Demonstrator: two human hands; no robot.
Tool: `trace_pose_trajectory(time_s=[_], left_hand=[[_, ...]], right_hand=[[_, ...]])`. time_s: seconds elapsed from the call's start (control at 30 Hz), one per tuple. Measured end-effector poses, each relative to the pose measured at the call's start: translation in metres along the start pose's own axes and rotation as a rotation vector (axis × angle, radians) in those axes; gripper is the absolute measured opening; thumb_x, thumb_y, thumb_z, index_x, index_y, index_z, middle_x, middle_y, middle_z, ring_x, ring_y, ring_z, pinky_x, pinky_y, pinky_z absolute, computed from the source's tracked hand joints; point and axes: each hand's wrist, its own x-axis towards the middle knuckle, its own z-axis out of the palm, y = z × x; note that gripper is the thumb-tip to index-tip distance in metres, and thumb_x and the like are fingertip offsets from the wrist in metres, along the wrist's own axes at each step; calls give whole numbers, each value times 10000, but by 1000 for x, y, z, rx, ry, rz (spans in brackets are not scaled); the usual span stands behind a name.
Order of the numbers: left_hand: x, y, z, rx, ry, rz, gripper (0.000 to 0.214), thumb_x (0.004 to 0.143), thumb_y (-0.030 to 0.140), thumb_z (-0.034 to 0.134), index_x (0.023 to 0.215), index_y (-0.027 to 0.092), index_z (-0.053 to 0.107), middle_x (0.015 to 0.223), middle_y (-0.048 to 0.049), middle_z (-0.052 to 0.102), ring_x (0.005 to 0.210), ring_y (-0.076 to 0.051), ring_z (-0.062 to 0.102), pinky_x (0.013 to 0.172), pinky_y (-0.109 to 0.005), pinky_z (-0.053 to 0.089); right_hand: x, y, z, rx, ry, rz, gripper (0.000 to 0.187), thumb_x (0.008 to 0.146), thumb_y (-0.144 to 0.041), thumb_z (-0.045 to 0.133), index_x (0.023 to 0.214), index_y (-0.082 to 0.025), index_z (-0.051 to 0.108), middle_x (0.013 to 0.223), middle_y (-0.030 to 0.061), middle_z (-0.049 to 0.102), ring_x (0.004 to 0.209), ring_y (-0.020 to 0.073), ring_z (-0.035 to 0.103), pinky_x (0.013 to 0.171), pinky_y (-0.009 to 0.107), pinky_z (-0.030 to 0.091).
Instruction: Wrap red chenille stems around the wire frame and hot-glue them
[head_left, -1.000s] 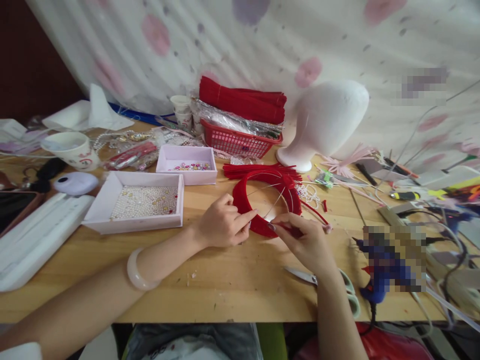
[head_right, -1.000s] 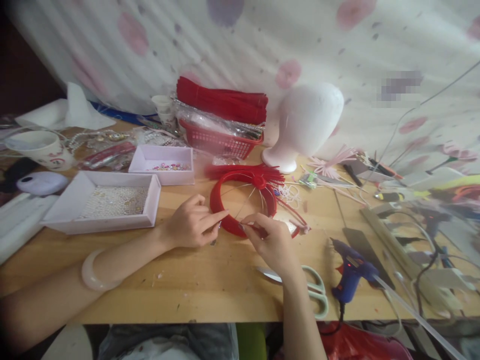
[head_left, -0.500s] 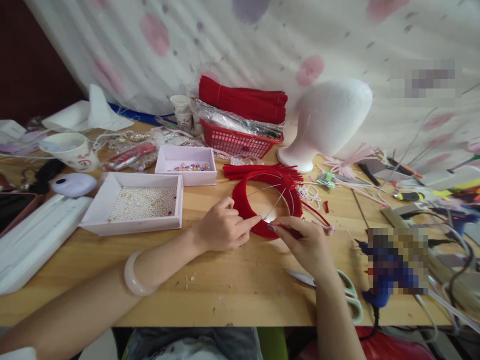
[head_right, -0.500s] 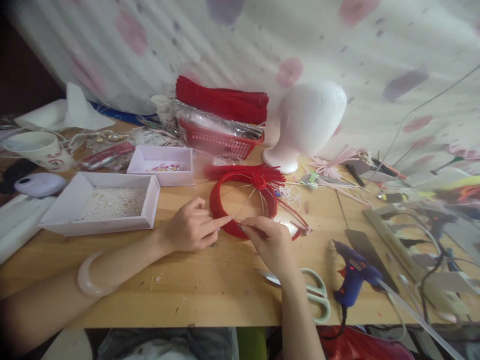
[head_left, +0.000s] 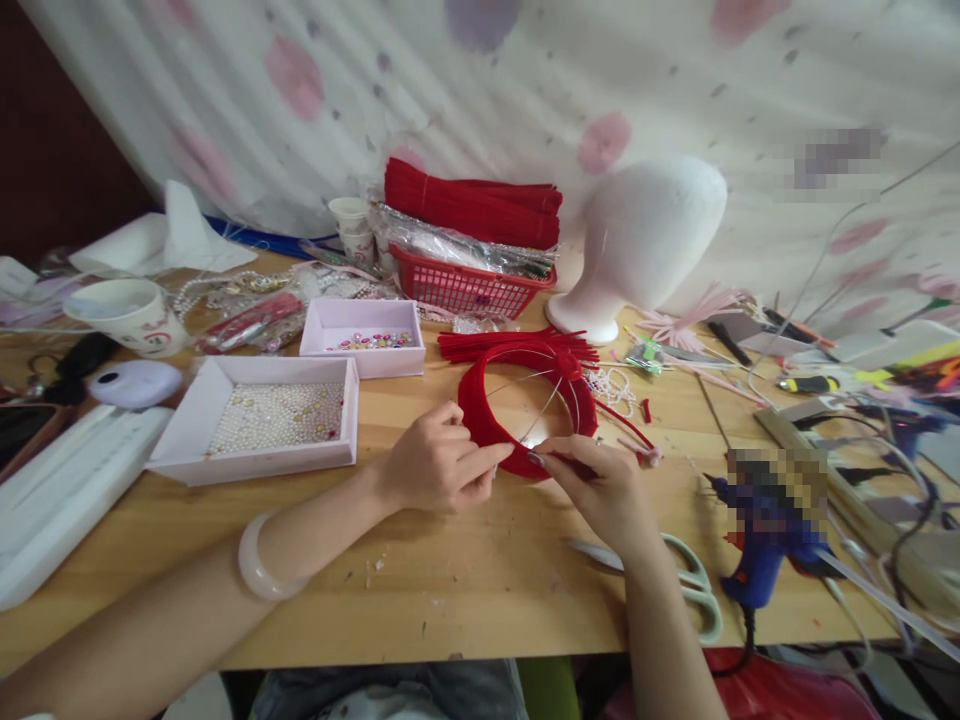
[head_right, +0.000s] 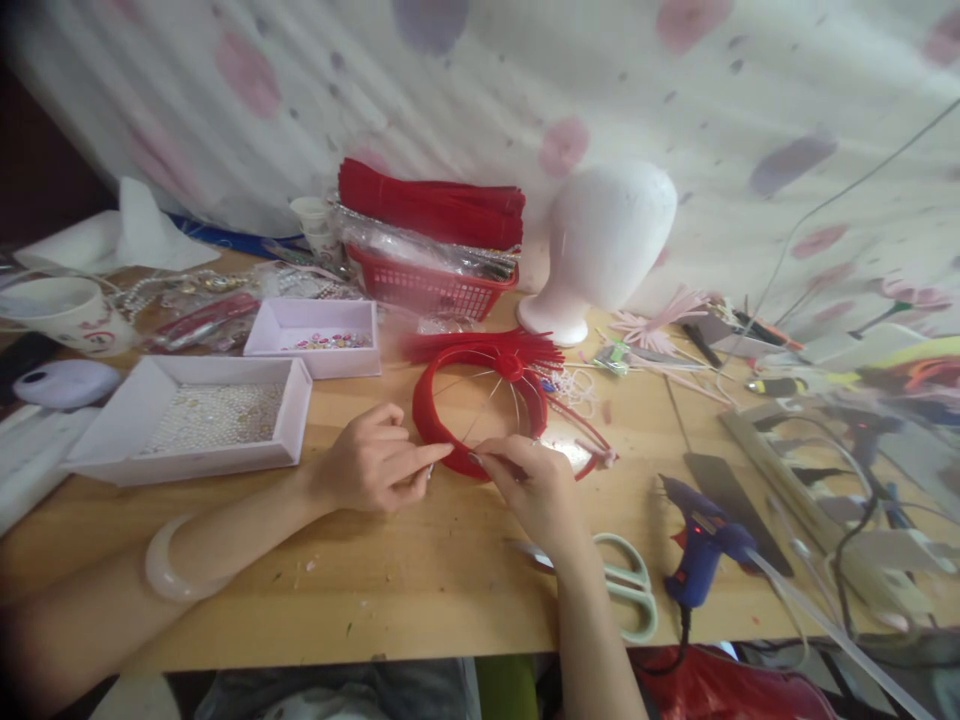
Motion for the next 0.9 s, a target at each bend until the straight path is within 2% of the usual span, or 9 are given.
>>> trace_pose_trajectory(time_s=[0.1, 0.2, 0.33, 0.43, 0.57, 0.67, 0.77, 0.83, 0.9], left_hand=[[1, 3, -5, -113, 58, -50, 107, 801, 181, 532, 741, 189, 620, 481, 52, 574, 416, -108, 464, 526, -297, 409], [2, 11, -8, -282, 101, -198, 97, 853, 275, 607, 892, 188, 626, 509, 66, 592, 412, -91, 489, 484, -244, 418], [7, 32, -6, -804, -20, -682, 335, 909, 423, 643, 1099, 148, 634, 676, -15, 723, 491, -109, 623, 488, -220, 499], [10, 45, 0, -1199, -98, -1036, 392, 886, 524, 648, 957, 140, 683, 647, -50, 725, 549, -166, 684, 516, -267, 544], [14, 41, 0, -1386, -111, -1104, 425, 836, 574, 688, 720, 168, 635, 700, -77, 735, 629, -188, 691, 540, -288, 533], [22, 22, -13, -1413, -1, -1064, 481, 870, 620, 613, 643, 204, 526, 711, -65, 715, 695, -202, 684, 641, -354, 567], [31, 0, -30, -1448, -42, -1095, 504, 932, 569, 542, 593, 218, 417, 476, 41, 474, 453, -115, 514, 554, -306, 523], [32, -10, -35, -1340, -109, -1160, 445, 919, 545, 569, 631, 218, 476, 449, 81, 355, 356, -74, 345, 418, -240, 401], [27, -13, -35, -1082, -134, -1225, 409, 902, 568, 577, 704, 210, 560, 468, 89, 347, 356, -70, 327, 386, -214, 325]], right_hand=[[-4, 0, -4, 24, 31, 5, 107, 862, -242, 661, 828, -212, 757, 717, 23, 750, 590, 146, 651, 561, 234, 510], [-14, -6, -7, 73, 77, 3, 74, 855, -238, 684, 824, -210, 746, 715, 12, 745, 585, 133, 641, 537, 217, 486], [-33, -23, 1, 127, 103, -23, 70, 880, -221, 668, 838, -211, 723, 695, -6, 720, 551, 107, 603, 504, 199, 450], [-45, -32, 9, 124, 191, -30, 73, 895, -199, 650, 869, -221, 715, 673, -20, 691, 532, 103, 584, 499, 207, 439], [-68, -28, 9, 50, 360, -48, 86, 882, -203, 663, 940, -242, 711, 846, 28, 687, 772, 174, 655, 679, 285, 514], [-94, -10, -2, 7, 802, 142, 108, 871, -275, 687, 968, -232, 666, 967, 65, 623, 903, 217, 628, 780, 351, 510], [-120, 20, -23, -139, 1185, 528, 513, 779, -473, 760, 1157, -180, 573, 1149, 156, 563, 1014, 287, 593, 856, 439, 496], [-131, 44, -42, -321, 1153, 695, 848, 683, -629, 763, 1296, -104, 502, 1309, 264, 496, 1174, 382, 523, 949, 530, 451], [-136, 68, -60, -456, 991, 770, 841, 673, -748, 668, 1194, -91, 601, 1235, 267, 577, 1213, 433, 496, 1027, 606, 367]])
